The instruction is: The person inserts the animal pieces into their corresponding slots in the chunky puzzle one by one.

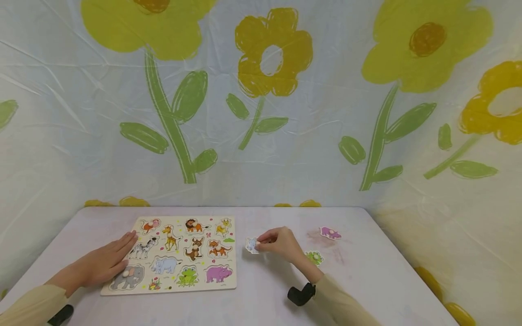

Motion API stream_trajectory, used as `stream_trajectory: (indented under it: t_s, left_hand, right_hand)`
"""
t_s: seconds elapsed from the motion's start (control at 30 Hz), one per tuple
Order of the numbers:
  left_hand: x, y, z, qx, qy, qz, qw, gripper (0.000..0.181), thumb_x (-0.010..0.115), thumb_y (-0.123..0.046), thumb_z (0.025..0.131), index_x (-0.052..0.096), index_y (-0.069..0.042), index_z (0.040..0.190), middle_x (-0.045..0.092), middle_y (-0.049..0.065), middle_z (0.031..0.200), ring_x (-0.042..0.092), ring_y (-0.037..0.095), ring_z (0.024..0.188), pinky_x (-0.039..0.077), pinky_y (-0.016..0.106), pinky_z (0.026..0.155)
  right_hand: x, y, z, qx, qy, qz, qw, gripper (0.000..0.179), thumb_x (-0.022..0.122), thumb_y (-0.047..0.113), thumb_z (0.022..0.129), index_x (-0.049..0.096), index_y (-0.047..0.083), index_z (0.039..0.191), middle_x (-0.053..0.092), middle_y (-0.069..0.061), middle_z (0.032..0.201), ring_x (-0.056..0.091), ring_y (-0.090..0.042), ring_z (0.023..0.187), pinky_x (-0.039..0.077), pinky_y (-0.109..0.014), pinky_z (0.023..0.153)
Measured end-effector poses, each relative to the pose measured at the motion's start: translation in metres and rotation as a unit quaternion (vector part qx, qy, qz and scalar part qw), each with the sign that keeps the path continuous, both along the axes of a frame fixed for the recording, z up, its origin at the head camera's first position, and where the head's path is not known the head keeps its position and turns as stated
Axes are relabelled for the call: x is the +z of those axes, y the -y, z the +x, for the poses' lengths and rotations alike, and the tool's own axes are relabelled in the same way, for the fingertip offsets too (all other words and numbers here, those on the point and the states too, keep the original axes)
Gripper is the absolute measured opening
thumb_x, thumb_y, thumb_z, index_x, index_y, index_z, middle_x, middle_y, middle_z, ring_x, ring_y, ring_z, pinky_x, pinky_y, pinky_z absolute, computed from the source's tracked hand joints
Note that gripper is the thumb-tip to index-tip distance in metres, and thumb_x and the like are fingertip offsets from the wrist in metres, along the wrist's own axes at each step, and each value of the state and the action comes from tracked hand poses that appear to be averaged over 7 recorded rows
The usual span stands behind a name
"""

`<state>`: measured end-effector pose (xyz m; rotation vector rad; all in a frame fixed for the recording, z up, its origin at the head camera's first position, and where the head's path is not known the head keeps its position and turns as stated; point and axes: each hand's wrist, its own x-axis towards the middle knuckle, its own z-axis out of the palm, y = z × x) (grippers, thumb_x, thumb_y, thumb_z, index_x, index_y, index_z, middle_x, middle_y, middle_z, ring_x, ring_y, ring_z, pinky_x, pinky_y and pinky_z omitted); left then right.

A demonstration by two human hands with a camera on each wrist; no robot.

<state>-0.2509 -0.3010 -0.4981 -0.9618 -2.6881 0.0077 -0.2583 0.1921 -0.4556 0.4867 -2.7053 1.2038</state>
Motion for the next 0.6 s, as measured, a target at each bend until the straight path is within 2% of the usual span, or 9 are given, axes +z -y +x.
stream_trajectory:
  t_s: [0.13, 0.23, 0.47, 0.6]
  left_hand:
    - [0.003, 0.000, 0.001, 0.006, 0.014, -0.002, 0.9999, 0.064, 0.045, -0.034, 0.100, 0.022, -0.004, 0.153, 0.016, 0.004, 0.161, -0.027, -0.016, 0.131, -0.016, -0.001, 0.103]
    - [0.002, 0.001, 0.001, 0.005, 0.011, -0.003, 0.9999, 0.065, 0.045, -0.033, 0.100, 0.021, -0.004, 0.153, 0.018, 0.006, 0.161, -0.027, -0.015, 0.132, -0.016, -0.001, 0.103]
    - [0.002, 0.000, -0.001, 0.027, 0.066, 0.006, 0.9974, 0.064, 0.042, -0.038, 0.101, 0.029, 0.001, 0.149, 0.035, 0.022, 0.152, -0.027, -0.019, 0.127, -0.017, -0.003, 0.100]
    - [0.001, 0.001, -0.004, 0.019, 0.061, 0.004, 0.9980, 0.063, 0.042, -0.038, 0.101, 0.031, 0.002, 0.148, 0.036, 0.023, 0.151, -0.026, -0.018, 0.128, -0.016, -0.002, 0.101]
  right_hand:
    - [0.000, 0.015, -0.002, 0.013, 0.002, -0.003, 0.9999, 0.015, 0.083, 0.022, 0.074, 0.077, 0.012, 0.084, 0.073, 0.000, 0.075, 0.052, -0.005, 0.061, 0.041, -0.016, 0.054]
    - [0.000, 0.027, -0.003, 0.026, 0.000, -0.002, 0.9997, 0.016, 0.082, 0.023, 0.075, 0.077, 0.012, 0.085, 0.073, 0.000, 0.075, 0.051, -0.005, 0.061, 0.040, -0.016, 0.053]
    - [-0.004, 0.051, -0.004, 0.039, 0.014, -0.008, 0.9991, 0.016, 0.082, 0.023, 0.075, 0.077, 0.011, 0.084, 0.073, 0.000, 0.076, 0.051, -0.005, 0.061, 0.040, -0.016, 0.052]
    - [-0.006, 0.064, -0.004, 0.044, 0.019, -0.013, 0.9988, 0.016, 0.083, 0.023, 0.074, 0.077, 0.011, 0.083, 0.073, 0.000, 0.076, 0.052, -0.005, 0.060, 0.040, -0.015, 0.051]
